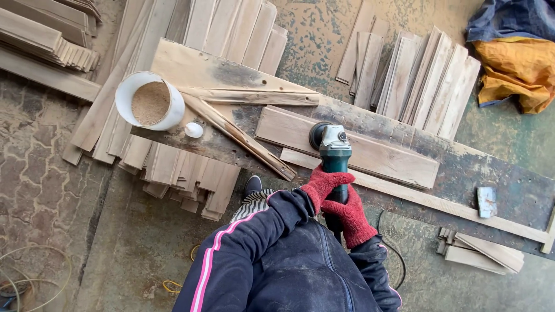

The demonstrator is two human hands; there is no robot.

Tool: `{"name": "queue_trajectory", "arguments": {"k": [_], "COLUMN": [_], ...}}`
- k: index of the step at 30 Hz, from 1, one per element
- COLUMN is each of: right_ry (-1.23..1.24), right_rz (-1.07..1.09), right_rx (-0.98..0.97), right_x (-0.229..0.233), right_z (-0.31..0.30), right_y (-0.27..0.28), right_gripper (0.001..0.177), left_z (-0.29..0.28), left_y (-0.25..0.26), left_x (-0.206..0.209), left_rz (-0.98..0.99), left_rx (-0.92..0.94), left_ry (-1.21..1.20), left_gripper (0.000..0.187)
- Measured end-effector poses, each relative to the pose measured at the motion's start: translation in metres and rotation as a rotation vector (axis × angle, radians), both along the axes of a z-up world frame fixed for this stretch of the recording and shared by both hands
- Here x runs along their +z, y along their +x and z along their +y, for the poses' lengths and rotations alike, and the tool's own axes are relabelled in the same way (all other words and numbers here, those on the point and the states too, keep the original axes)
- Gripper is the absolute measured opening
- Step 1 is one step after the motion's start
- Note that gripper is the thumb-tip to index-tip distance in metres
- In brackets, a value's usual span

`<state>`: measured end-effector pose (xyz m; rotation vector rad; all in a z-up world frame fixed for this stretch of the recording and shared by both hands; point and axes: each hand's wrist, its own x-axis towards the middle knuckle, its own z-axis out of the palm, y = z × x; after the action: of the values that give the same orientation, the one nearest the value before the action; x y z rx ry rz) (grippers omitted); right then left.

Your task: Sanding wooden planks using an angle grinder with a sanding disc attachment.

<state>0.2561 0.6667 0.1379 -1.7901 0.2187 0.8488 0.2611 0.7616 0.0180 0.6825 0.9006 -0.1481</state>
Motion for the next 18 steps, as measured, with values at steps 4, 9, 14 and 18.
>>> {"name": "queue_trajectory", "arguments": {"k": [4,9,14,18], "right_ry": [-0.004,-0.039,-0.115,-0.147], "right_rz": [-0.002,-0.012,-0.069,-0.074], "right_rx": [0.038,0.076,0.224,0.304], "right_x": [-0.013,-0.015,0.004,0.002], "right_z": [0.009,0.028,0.054,0.071], "right_y": [-0.001,-0.007,-0.018,-0.016], "right_gripper": [0.061,0.065,0.064,0.066], "left_z": [0.022,0.049,0.066,0.09], "left_y": [-0.012,-0.023,-0.031,-0.038], "left_x": [0.01,0.032,0.024,0.025], "left_rz": [0.019,-0.004,-0.025,-0.023], "left_rx": [0.046,0.127,0.231,0.177], "left_ry": [-0.035,-0.117,-0.162,-0.105], "left_gripper": [0.077,0.075,0.069,0.064]}}
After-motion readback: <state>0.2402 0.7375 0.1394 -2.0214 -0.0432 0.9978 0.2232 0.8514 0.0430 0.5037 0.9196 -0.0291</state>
